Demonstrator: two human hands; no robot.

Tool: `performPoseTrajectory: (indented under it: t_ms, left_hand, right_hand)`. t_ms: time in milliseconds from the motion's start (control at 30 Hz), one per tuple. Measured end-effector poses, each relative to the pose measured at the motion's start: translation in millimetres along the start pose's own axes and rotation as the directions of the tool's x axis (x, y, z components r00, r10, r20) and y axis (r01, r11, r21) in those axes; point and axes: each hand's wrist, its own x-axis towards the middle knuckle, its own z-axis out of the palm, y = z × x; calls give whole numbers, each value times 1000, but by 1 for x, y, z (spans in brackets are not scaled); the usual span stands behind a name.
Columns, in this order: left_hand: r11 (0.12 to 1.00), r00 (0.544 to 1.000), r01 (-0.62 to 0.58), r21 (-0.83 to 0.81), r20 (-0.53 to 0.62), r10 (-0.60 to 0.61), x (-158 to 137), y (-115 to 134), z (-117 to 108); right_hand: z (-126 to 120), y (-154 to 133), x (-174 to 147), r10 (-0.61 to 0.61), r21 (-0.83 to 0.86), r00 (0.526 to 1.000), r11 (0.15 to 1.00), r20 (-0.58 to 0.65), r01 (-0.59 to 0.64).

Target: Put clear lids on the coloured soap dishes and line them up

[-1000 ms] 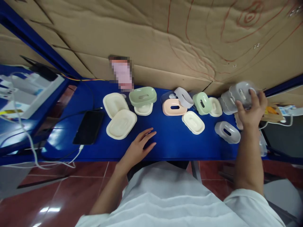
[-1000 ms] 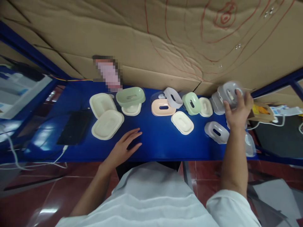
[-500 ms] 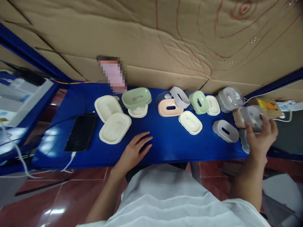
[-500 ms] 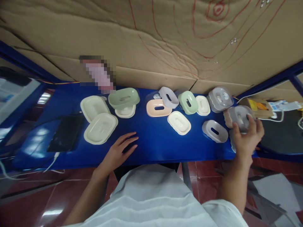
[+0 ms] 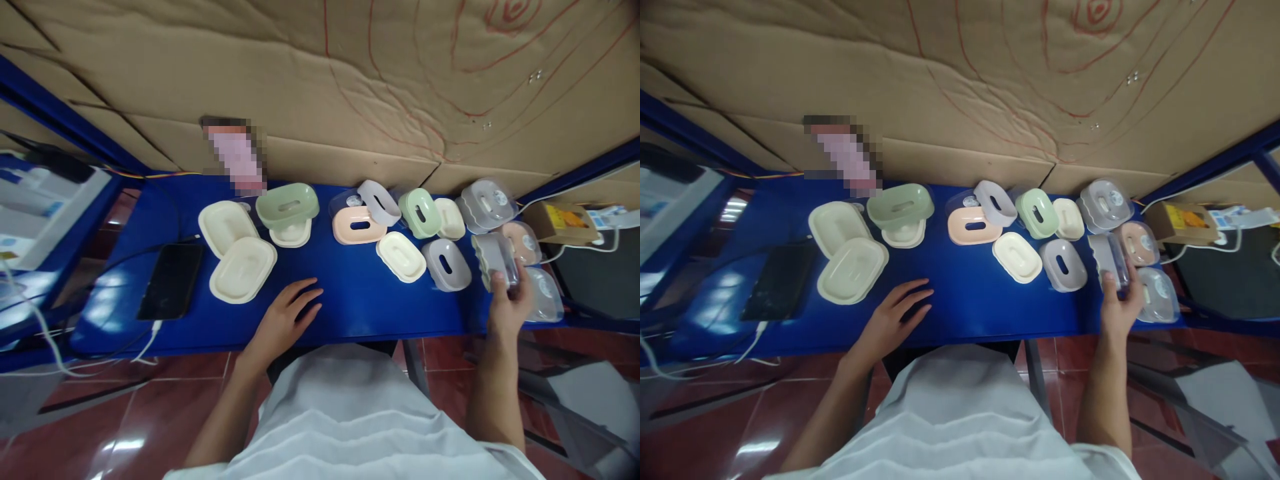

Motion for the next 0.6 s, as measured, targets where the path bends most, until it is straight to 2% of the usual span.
performPoseTrajectory:
  t_ms: [133, 300, 400, 467, 533, 600]
  left_hand:
    - [1000, 1000, 1, 4, 4, -1, 0, 2, -1]
    - [1000, 1000, 17, -3, 7, -17, 2, 3, -2]
    - [1000, 1000, 20, -3, 4, -20, 2, 3, -1]
    - [1000, 1000, 22, 3, 7, -22, 1, 2, 0]
    - [1000, 1000, 22, 17, 11, -22, 0, 1, 1]
    - [999, 1000, 11, 42, 11, -11, 0, 2, 2]
  right_hand:
    - [12, 9, 7, -157, -156, 987, 975, 32, 160]
    - [21, 10, 11, -226, -225, 964, 941, 138, 253]
    - [17, -7, 5, -245, -257, 962, 928, 122, 269]
    - [15, -25, -4, -279, -261, 948, 914, 156, 312]
    - [16, -45, -18, -326, -246, 907, 887, 266, 391]
    - [20, -63, -32, -372, -202, 847, 860, 379, 468]
